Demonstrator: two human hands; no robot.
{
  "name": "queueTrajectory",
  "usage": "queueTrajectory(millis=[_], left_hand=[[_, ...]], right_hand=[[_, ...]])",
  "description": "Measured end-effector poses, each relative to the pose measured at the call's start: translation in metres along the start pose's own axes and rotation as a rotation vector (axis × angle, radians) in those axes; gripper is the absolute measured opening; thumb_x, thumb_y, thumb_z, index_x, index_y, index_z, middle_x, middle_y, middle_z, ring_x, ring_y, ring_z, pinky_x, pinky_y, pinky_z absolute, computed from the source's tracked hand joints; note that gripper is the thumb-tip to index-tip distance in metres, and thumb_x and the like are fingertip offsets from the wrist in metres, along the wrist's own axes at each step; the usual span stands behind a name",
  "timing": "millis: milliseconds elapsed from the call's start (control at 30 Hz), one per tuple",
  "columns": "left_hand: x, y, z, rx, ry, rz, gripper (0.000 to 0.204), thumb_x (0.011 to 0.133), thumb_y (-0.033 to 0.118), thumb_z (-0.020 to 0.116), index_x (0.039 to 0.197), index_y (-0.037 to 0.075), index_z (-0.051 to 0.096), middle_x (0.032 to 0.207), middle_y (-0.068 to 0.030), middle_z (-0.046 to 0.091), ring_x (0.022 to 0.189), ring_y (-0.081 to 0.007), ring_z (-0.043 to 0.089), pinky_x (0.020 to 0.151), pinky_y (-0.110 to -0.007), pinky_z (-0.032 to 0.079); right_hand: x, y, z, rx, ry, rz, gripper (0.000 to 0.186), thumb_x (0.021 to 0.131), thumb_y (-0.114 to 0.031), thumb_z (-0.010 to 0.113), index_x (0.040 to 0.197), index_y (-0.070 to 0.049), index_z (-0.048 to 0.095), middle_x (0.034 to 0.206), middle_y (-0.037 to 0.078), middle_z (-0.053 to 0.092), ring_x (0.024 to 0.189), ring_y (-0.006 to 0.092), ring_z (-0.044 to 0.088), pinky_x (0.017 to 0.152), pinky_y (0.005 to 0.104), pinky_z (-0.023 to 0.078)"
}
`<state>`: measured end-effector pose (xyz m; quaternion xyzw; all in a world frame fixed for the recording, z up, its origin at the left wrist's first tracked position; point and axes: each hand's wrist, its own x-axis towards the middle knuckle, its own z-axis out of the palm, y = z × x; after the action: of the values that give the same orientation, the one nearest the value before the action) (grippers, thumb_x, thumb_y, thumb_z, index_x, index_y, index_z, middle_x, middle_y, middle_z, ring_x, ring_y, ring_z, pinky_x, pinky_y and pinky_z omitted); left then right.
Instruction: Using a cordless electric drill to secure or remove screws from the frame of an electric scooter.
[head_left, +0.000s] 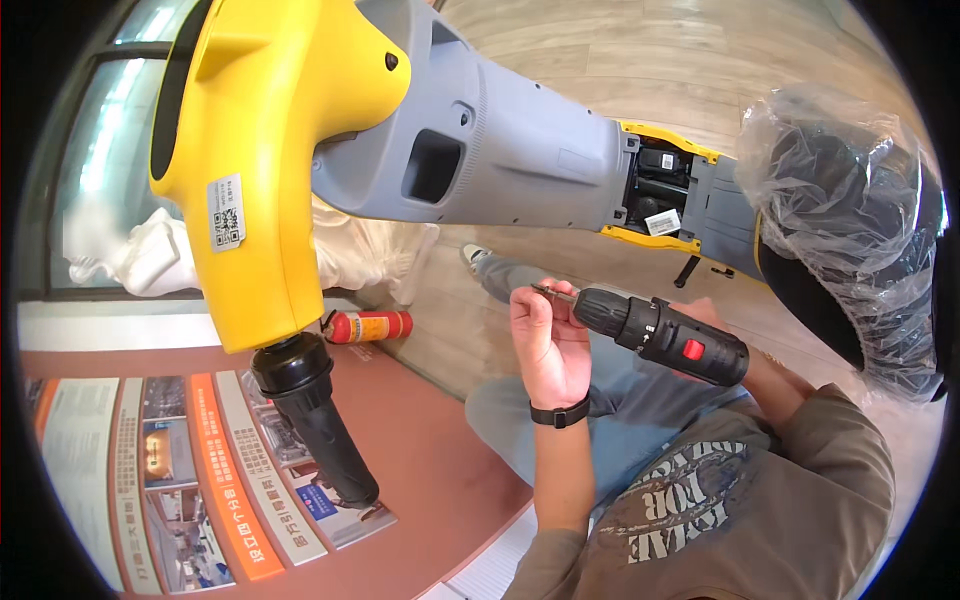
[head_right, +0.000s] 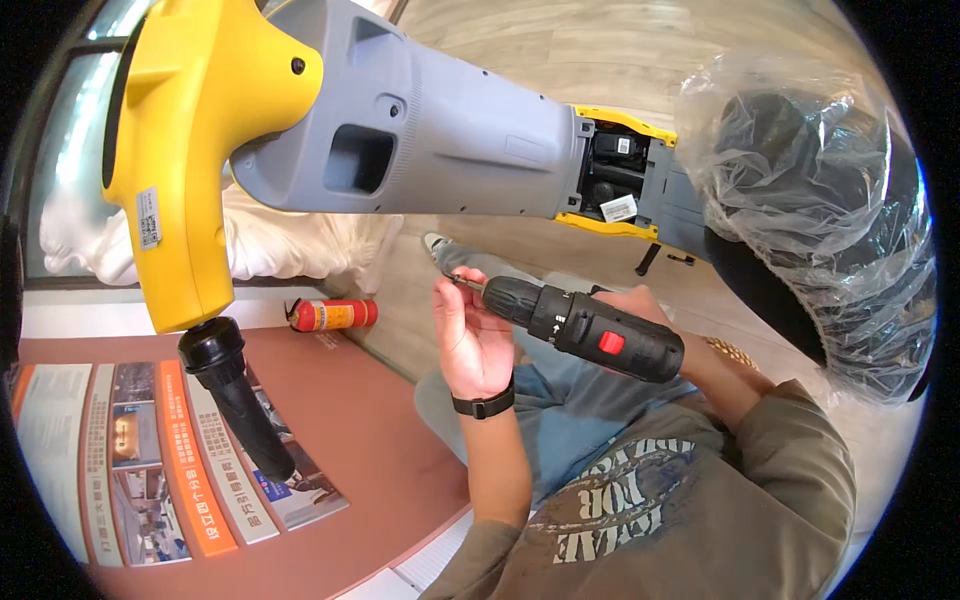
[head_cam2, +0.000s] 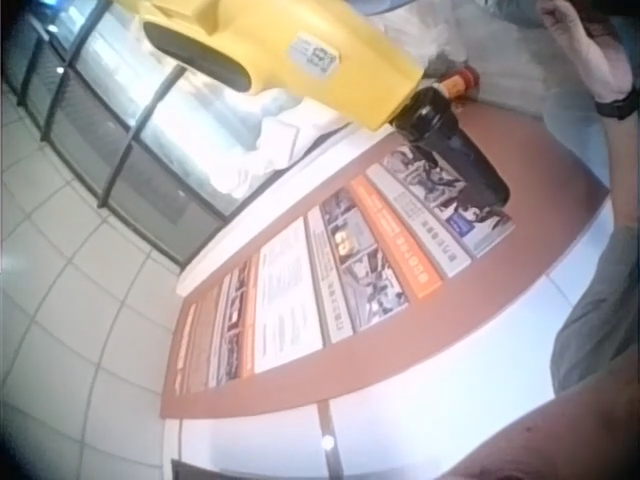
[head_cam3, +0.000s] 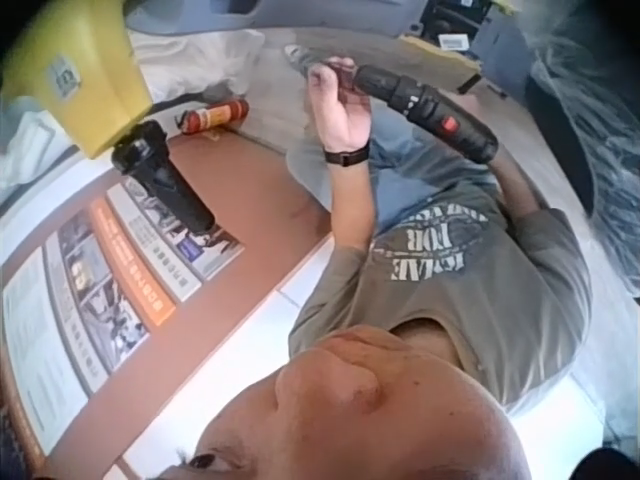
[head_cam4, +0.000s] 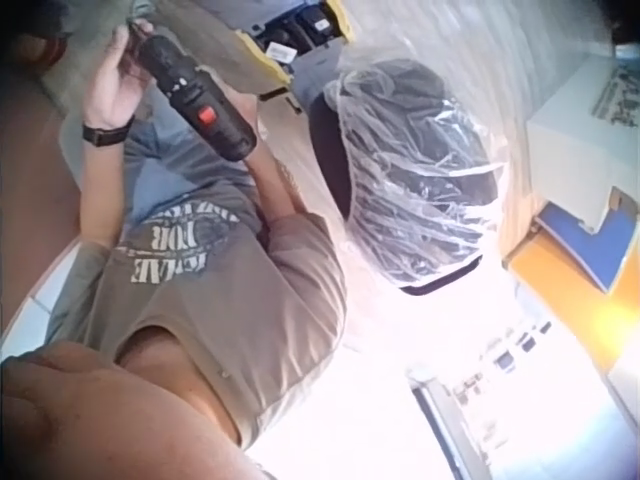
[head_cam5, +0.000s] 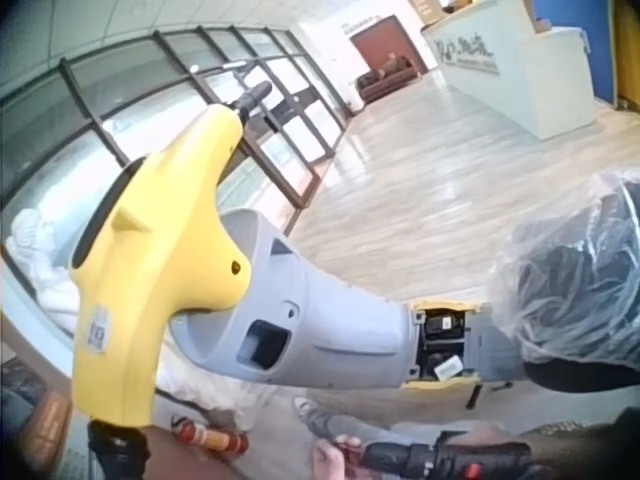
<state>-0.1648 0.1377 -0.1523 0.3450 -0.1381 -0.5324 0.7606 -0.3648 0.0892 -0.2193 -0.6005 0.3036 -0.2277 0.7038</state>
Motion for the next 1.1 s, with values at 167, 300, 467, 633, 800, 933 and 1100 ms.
queueTrajectory(millis=[167,300,467,633,800,933,1100], left_hand=[[0.001,0.003,-0.005,0.057,-0.026,0.046,0.025,0.094,0.031,0.053,0.104,0.008,0.055,0.103,-0.0026,0.059,0.088,-0.0156,0.060,0.080,-0.036,0.050],[0.001,0.007,0.001,0.023,-0.001,0.054,0.026,0.095,0.032,0.051,0.105,0.008,0.056,0.106,-0.0049,0.059,0.096,-0.0176,0.058,0.085,-0.037,0.049],[0.008,0.024,0.018,0.074,0.015,0.154,0.029,0.093,0.034,0.052,0.104,0.008,0.055,0.109,-0.0091,0.058,0.111,-0.0220,0.051,0.093,-0.040,0.043],[0.054,0.078,0.027,0.726,0.161,0.786,0.027,0.090,0.020,0.055,0.113,0.007,0.049,0.109,-0.0088,0.053,0.103,-0.0201,0.050,0.090,-0.036,0.040],[0.115,0.132,0.037,1.227,0.163,1.049,0.060,0.082,0.009,0.065,0.132,0.001,0.033,0.126,-0.0111,0.042,0.113,-0.0209,0.044,0.098,-0.037,0.038],[0.142,0.151,0.049,1.387,-0.086,1.069,0.057,0.088,0.025,0.059,0.133,0.002,0.032,0.117,-0.0078,0.051,0.100,-0.0169,0.055,0.093,-0.035,0.044],[0.142,0.148,0.052,1.369,-0.178,1.094,0.067,0.082,0.017,0.066,0.136,0.003,0.030,0.124,-0.0085,0.049,0.109,-0.0176,0.051,0.098,-0.035,0.039]], right_hand=[[0.006,0.005,0.005,-0.052,0.034,-0.159,0.016,0.083,-0.015,0.062,0.098,-0.011,0.066,0.070,-0.002,0.064,0.057,0.0078,0.059,0.052,0.0228,0.049],[0.014,0.006,0.005,-0.161,-0.037,-0.087,0.030,0.067,-0.015,0.074,0.094,-0.010,0.062,0.077,0.000,0.066,0.065,0.0095,0.062,0.061,0.0246,0.050],[0.029,-0.015,0.016,-0.046,-0.032,-0.157,0.043,0.060,-0.020,0.077,0.097,-0.009,0.059,0.082,0.004,0.064,0.069,0.0224,0.062,0.066,0.0293,0.050],[0.063,-0.048,0.022,-0.150,0.077,-0.768,0.038,0.070,-0.017,0.070,0.106,-0.008,0.059,0.093,0.009,0.062,0.079,0.0267,0.063,0.069,0.0325,0.050],[0.102,-0.087,0.047,-0.188,0.251,-1.102,0.031,0.073,-0.013,0.069,0.102,-0.005,0.060,0.096,0.012,0.063,0.081,0.0256,0.062,0.072,0.0349,0.050],[0.118,-0.119,0.055,0.183,0.044,-0.772,0.025,0.071,-0.013,0.071,0.091,-0.002,0.060,0.088,0.013,0.065,0.076,0.0254,0.061,0.070,0.0344,0.050],[0.129,-0.141,0.054,0.207,0.097,-0.652,0.023,0.069,-0.014,0.072,0.085,-0.001,0.060,0.074,0.014,0.064,0.067,0.0272,0.062,0.067,0.0346,0.050]])
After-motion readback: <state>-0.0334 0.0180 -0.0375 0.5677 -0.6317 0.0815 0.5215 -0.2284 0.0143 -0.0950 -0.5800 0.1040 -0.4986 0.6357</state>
